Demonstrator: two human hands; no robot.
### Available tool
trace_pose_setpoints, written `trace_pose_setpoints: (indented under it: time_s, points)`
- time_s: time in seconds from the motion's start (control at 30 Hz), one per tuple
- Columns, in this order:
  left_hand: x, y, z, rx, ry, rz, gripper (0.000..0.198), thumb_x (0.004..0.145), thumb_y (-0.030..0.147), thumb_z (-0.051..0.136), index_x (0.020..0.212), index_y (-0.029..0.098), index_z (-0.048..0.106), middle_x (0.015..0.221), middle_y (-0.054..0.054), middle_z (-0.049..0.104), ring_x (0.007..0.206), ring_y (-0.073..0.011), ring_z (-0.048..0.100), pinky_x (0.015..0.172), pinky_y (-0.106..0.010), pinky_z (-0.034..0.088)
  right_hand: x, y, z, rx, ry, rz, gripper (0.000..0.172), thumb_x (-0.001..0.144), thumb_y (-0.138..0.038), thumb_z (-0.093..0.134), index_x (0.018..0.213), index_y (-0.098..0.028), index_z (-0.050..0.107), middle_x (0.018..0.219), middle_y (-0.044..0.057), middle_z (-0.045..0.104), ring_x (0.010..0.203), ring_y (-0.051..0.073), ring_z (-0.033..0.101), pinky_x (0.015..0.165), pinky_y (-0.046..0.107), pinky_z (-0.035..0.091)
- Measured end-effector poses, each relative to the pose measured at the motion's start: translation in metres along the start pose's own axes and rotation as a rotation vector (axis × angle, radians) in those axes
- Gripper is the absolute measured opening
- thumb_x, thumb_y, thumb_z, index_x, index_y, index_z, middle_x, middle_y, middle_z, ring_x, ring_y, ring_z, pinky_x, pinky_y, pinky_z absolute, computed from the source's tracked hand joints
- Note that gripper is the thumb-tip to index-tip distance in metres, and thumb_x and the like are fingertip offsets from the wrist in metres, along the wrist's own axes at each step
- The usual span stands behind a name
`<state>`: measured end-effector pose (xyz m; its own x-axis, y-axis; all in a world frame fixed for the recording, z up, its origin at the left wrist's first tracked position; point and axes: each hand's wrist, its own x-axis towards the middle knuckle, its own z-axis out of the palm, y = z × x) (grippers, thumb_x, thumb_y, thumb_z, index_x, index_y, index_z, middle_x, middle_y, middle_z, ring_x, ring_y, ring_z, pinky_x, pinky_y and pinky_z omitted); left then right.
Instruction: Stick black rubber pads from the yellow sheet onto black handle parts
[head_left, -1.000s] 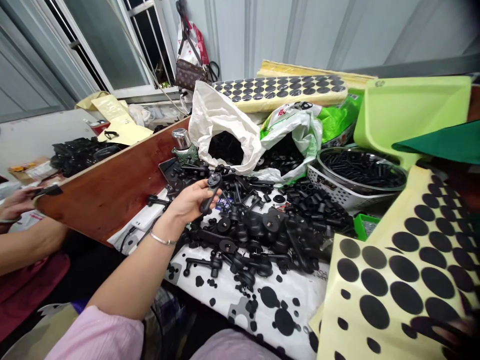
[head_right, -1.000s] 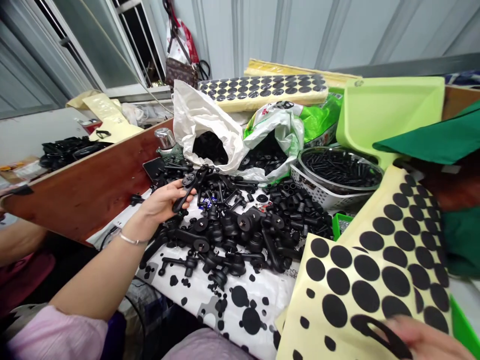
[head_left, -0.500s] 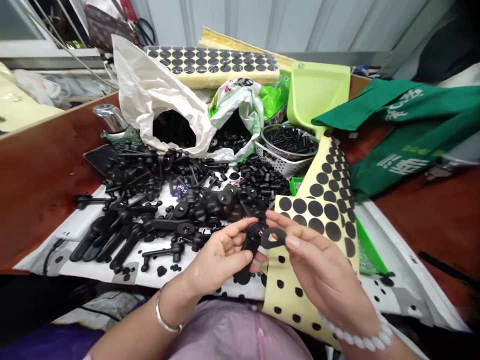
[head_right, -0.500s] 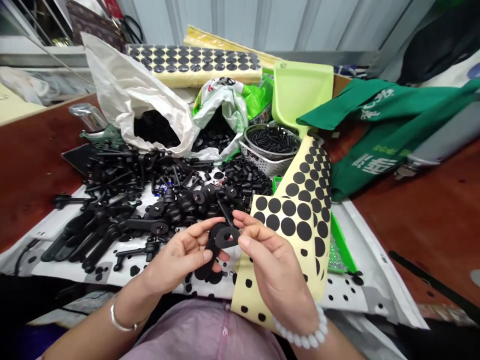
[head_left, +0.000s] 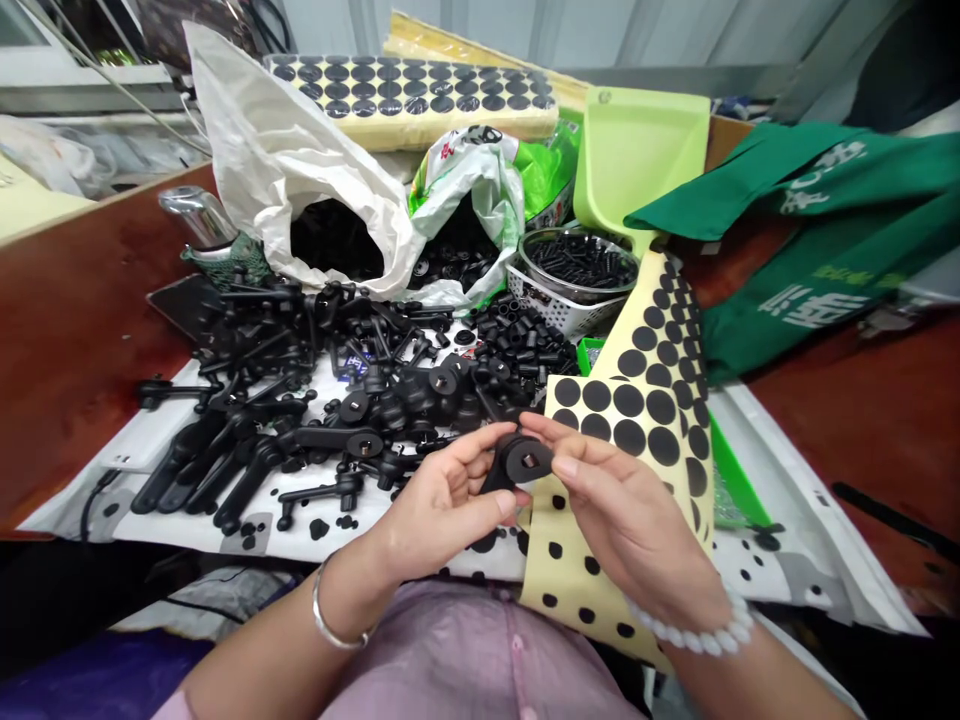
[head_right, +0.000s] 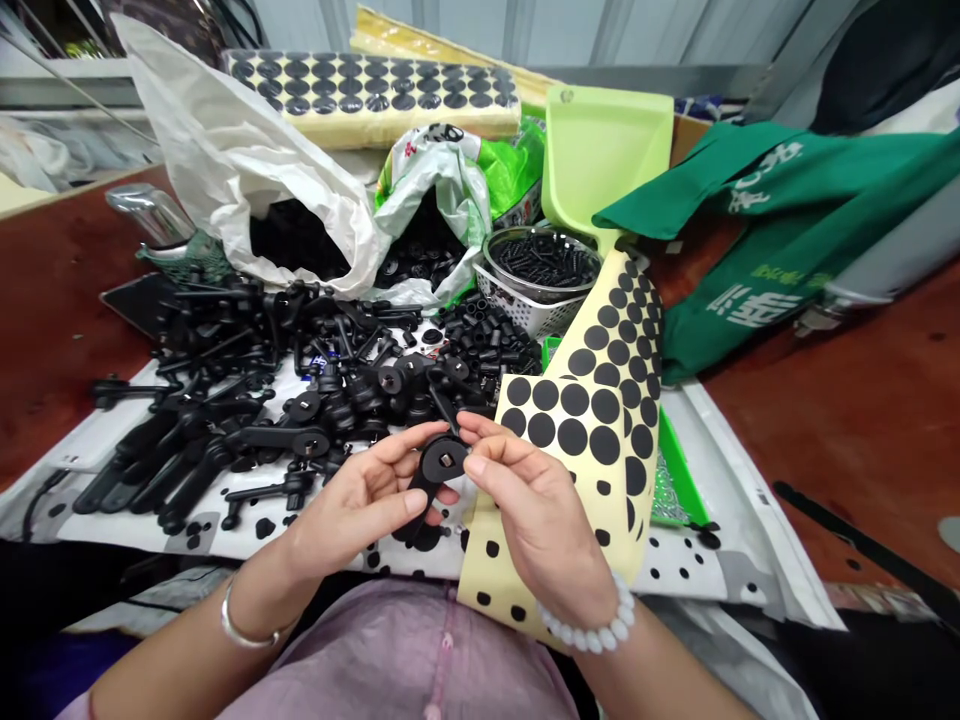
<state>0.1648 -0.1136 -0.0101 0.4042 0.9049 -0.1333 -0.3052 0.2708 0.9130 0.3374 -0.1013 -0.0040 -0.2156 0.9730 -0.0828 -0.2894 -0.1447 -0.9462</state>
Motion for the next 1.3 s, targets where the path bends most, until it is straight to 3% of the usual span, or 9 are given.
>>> trace_pose_setpoints:
  time_s: [0.23,0.47,0.67,0.87,1.13,1.3]
  points:
    - [0.002,-0.004,0.001,0.006,-0.012,0.032,0.057,0.077,0.019,0.066,0.13,0.017,0.044,0.111,-0.011,0.061,0.088,-0.0148,0.063,0.072,-0.023,0.051,0.002,0.0,-0.001,-0.056,0.001,0.019,0.018,0.074,-0.036,0.073,0.069,-0.02,0.067,0.118,0.008,0.061,0.124,0.031,0.04,0.108,0.048,0.025]
    - [0.003,-0.003,0.005,0.028,0.054,0.008,0.058,0.076,0.026,0.068,0.128,0.017,0.046,0.11,-0.011,0.063,0.086,-0.0163,0.064,0.069,-0.024,0.052,0.003,0.005,-0.003,-0.073,0.002,0.021,0.017,0.075,-0.036,0.072,0.071,-0.02,0.067,0.122,0.008,0.058,0.12,0.03,0.045,0.107,0.048,0.027]
    - [0.006,-0.008,0.006,0.076,0.129,0.009,0.053,0.077,0.031,0.067,0.125,0.016,0.05,0.106,-0.011,0.065,0.08,-0.016,0.064,0.064,-0.024,0.052,0.005,0.011,-0.006,-0.139,0.013,-0.031,0.017,0.078,-0.032,0.069,0.068,-0.02,0.064,0.118,0.008,0.059,0.125,0.028,0.039,0.106,0.046,0.027]
    - [0.007,-0.011,0.007,0.089,0.16,0.022,0.05,0.077,0.03,0.066,0.123,0.016,0.051,0.104,-0.01,0.066,0.076,-0.0146,0.064,0.062,-0.023,0.052,0.005,0.013,-0.006,-0.25,0.065,-0.097,0.012,0.08,-0.028,0.066,0.07,-0.02,0.065,0.119,0.007,0.057,0.12,0.028,0.044,0.102,0.045,0.031]
    - [0.009,-0.012,0.007,0.084,0.193,0.006,0.047,0.076,0.029,0.067,0.119,0.016,0.053,0.098,-0.008,0.067,0.073,-0.0143,0.064,0.06,-0.023,0.052,0.007,0.015,-0.004,-0.473,0.138,-0.252,0.014,0.08,-0.028,0.063,0.069,-0.02,0.061,0.114,0.008,0.058,0.114,0.027,0.049,0.1,0.044,0.033]
    - [0.012,-0.014,0.006,0.063,0.212,-0.008,0.047,0.074,0.027,0.068,0.117,0.016,0.053,0.096,-0.007,0.066,0.072,-0.015,0.064,0.059,-0.025,0.053,0.008,0.02,-0.005,-0.717,0.201,-0.465,0.012,0.083,-0.026,0.06,0.072,-0.021,0.058,0.106,0.008,0.055,0.106,0.025,0.051,0.094,0.041,0.038]
